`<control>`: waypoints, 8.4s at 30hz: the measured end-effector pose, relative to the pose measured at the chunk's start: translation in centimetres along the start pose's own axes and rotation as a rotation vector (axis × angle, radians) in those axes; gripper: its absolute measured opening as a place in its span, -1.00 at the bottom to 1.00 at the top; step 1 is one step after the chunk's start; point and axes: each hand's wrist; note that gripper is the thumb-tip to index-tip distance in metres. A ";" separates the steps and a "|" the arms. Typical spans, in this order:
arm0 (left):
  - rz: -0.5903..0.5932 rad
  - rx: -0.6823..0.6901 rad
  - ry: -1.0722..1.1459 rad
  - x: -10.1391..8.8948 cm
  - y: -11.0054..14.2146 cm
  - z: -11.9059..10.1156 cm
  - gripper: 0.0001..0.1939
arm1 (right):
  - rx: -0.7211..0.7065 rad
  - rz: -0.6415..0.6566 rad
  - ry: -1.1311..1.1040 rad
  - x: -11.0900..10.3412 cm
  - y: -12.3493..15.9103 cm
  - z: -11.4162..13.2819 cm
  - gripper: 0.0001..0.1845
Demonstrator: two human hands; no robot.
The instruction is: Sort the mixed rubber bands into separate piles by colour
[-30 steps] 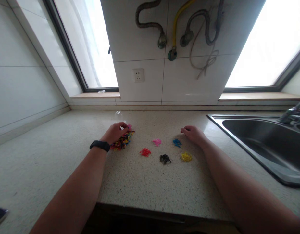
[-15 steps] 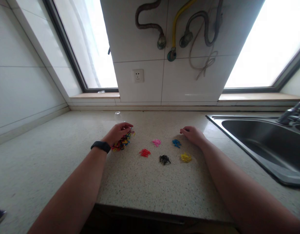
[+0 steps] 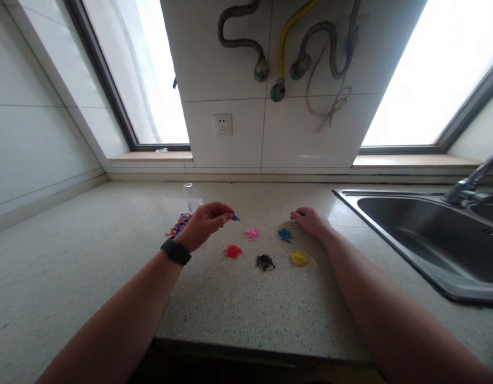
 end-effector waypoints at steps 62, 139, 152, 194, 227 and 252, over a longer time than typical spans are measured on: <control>0.438 0.266 -0.789 10.9 -7.9 2.2 -0.86 | 0.042 0.003 0.124 -0.5 0.9 1.5 -0.65; -0.372 0.059 -0.651 -8.1 -1.7 5.0 -0.56 | -0.055 -0.021 0.045 -0.3 0.8 1.2 -0.68; -0.498 0.091 -0.693 -8.2 -1.5 4.8 -0.59 | -0.566 0.118 -0.152 -0.1 6.3 16.9 -0.76; -0.518 0.093 -0.722 -8.2 -1.6 4.9 -0.58 | -0.672 0.329 -0.220 6.8 3.2 22.8 -0.81; -0.027 0.245 -0.978 -2.2 -0.7 1.0 -0.65 | -0.374 0.270 -1.274 -3.8 9.4 8.7 -0.77; 0.048 0.329 -0.564 7.1 1.3 -1.9 -0.85 | -0.388 0.531 -1.037 -2.4 9.5 9.6 -0.75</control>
Point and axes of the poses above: each hand's wrist, its own y-axis away from the middle knuckle, its own x-axis out of the palm, z = x × y, and after that the axes turned 3 degrees about z, right-handed
